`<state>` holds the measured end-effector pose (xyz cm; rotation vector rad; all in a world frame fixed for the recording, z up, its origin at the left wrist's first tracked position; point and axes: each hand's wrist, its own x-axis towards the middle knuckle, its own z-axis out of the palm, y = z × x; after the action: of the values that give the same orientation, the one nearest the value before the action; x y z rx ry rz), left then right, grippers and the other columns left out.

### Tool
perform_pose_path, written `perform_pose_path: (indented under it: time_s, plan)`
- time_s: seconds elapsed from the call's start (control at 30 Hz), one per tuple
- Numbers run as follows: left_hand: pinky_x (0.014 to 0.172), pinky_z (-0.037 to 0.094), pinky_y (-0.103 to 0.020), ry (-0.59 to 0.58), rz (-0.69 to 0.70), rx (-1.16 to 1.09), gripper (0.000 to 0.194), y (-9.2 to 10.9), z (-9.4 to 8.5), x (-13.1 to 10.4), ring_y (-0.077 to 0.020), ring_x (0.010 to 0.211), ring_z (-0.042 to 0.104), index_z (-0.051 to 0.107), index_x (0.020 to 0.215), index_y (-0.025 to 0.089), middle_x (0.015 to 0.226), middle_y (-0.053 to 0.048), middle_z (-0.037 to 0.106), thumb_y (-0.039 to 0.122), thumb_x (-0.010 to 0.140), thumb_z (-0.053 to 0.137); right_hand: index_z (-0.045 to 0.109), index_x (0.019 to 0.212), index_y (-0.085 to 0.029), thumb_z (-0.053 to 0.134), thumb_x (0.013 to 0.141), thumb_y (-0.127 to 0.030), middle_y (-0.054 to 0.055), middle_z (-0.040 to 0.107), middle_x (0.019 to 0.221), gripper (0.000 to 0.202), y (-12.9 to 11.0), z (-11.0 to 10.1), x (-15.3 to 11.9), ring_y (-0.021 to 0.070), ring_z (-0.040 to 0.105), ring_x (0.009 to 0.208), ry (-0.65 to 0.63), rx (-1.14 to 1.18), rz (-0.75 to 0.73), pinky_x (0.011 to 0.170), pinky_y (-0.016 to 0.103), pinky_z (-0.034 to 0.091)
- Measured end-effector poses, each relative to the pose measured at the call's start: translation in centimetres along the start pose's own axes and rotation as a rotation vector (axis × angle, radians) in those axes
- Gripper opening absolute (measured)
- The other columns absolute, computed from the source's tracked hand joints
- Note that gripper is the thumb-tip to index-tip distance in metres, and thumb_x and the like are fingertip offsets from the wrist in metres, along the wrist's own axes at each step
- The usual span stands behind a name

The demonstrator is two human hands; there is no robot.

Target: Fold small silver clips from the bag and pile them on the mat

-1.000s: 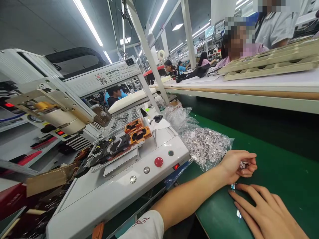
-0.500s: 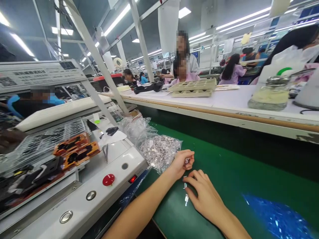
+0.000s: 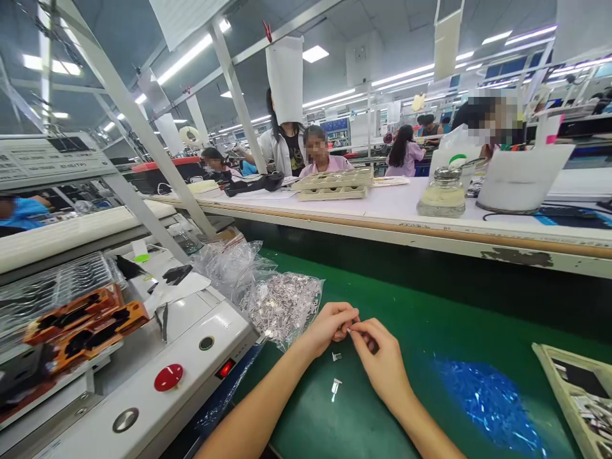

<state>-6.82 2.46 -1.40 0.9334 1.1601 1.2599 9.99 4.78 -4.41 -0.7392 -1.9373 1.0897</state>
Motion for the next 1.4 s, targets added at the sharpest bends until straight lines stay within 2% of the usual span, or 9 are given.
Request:
perform_pose_path:
  time_s: [0.17, 0.3, 0.53, 0.77, 0.97, 1.2, 1.3, 1.4]
  plan:
    - [0.045, 0.017, -0.024, -0.033, 0.033, 0.082, 0.046, -0.1, 0.3, -0.3, -0.0064, 0.047, 0.036, 0.068, 0.085, 0.015, 0.055, 0.006, 0.048, 0.057, 0.074, 0.085, 0.07, 0.105, -0.022, 0.071, 0.092, -0.056, 0.007, 0.071, 0.098, 0.037, 1.3, -0.3, 0.3, 0.0225, 0.064, 0.083, 0.224, 0.123, 0.152, 0.073, 0.034, 0.051]
    - [0.048, 0.024, -0.024, -0.022, 0.112, 0.149, 0.043, -0.2, 0.3, -0.2, -0.0075, 0.05, 0.039, 0.07, 0.082, 0.014, 0.054, 0.005, 0.049, 0.055, 0.075, 0.084, 0.067, 0.102, -0.021, 0.075, 0.086, -0.06, 0.008, 0.071, 0.097, 0.044, 1.4, -0.4, 0.5, 0.0238, 0.067, 0.086, 0.318, 0.129, 0.198, 0.075, 0.035, 0.054]
    - [0.052, 0.029, -0.025, 0.04, 0.186, 0.195, 0.039, -0.7, 0.3, 0.3, -0.009, 0.052, 0.043, 0.07, 0.078, 0.014, 0.056, 0.003, 0.052, 0.051, 0.076, 0.082, 0.069, 0.1, -0.021, 0.071, 0.088, -0.061, 0.008, 0.072, 0.097, 0.043, 1.2, -0.8, 0.3, 0.0234, 0.067, 0.085, 0.327, 0.086, 0.202, 0.072, 0.033, 0.054]
    - [0.053, 0.031, -0.025, 0.067, 0.204, 0.199, 0.039, -1.2, 0.1, 0.6, -0.0094, 0.053, 0.043, 0.068, 0.077, 0.015, 0.058, 0.002, 0.053, 0.052, 0.078, 0.082, 0.071, 0.094, -0.021, 0.072, 0.089, -0.058, 0.006, 0.069, 0.094, 0.036, 0.8, -0.6, 0.3, 0.0198, 0.062, 0.078, 0.276, 0.044, 0.099, 0.069, 0.031, 0.05]
    - [0.054, 0.032, -0.026, 0.064, 0.207, 0.2, 0.042, -1.0, 0.2, 0.6, -0.0091, 0.053, 0.042, 0.07, 0.079, 0.014, 0.061, 0.002, 0.055, 0.055, 0.076, 0.082, 0.073, 0.104, -0.02, 0.073, 0.084, -0.063, 0.008, 0.072, 0.097, 0.047, 1.3, -0.8, 0.6, 0.0229, 0.066, 0.083, 0.366, 0.071, 0.217, 0.073, 0.034, 0.054]
    - [0.052, 0.03, -0.026, 0.03, 0.188, 0.191, 0.041, -0.5, 0.2, 0.3, -0.0093, 0.053, 0.041, 0.067, 0.082, 0.015, 0.058, 0.004, 0.051, 0.055, 0.082, 0.077, 0.071, 0.096, -0.02, 0.07, 0.086, -0.063, 0.006, 0.071, 0.091, 0.044, 0.6, -0.6, 0.6, 0.0217, 0.064, 0.078, 0.267, 0.073, 0.202, 0.069, 0.033, 0.051]
    - [0.053, 0.03, -0.025, 0.017, 0.183, 0.191, 0.041, -0.7, 0.2, 0.3, -0.0094, 0.053, 0.041, 0.065, 0.082, 0.016, 0.058, 0.004, 0.05, 0.055, 0.083, 0.076, 0.071, 0.094, -0.021, 0.07, 0.087, -0.062, 0.006, 0.071, 0.09, 0.042, 0.4, -0.5, 0.6, 0.0218, 0.063, 0.077, 0.262, 0.086, 0.202, 0.068, 0.033, 0.05]
    - [0.057, 0.032, -0.025, 0.053, 0.224, 0.244, 0.039, -0.9, 0.2, 0.2, -0.0096, 0.057, 0.043, 0.064, 0.079, 0.016, 0.063, 0.003, 0.054, 0.052, 0.084, 0.076, 0.071, 0.093, -0.021, 0.069, 0.088, -0.061, 0.006, 0.071, 0.09, 0.041, 0.4, -0.4, 0.6, 0.0221, 0.063, 0.078, 0.286, 0.071, 0.215, 0.071, 0.034, 0.05]
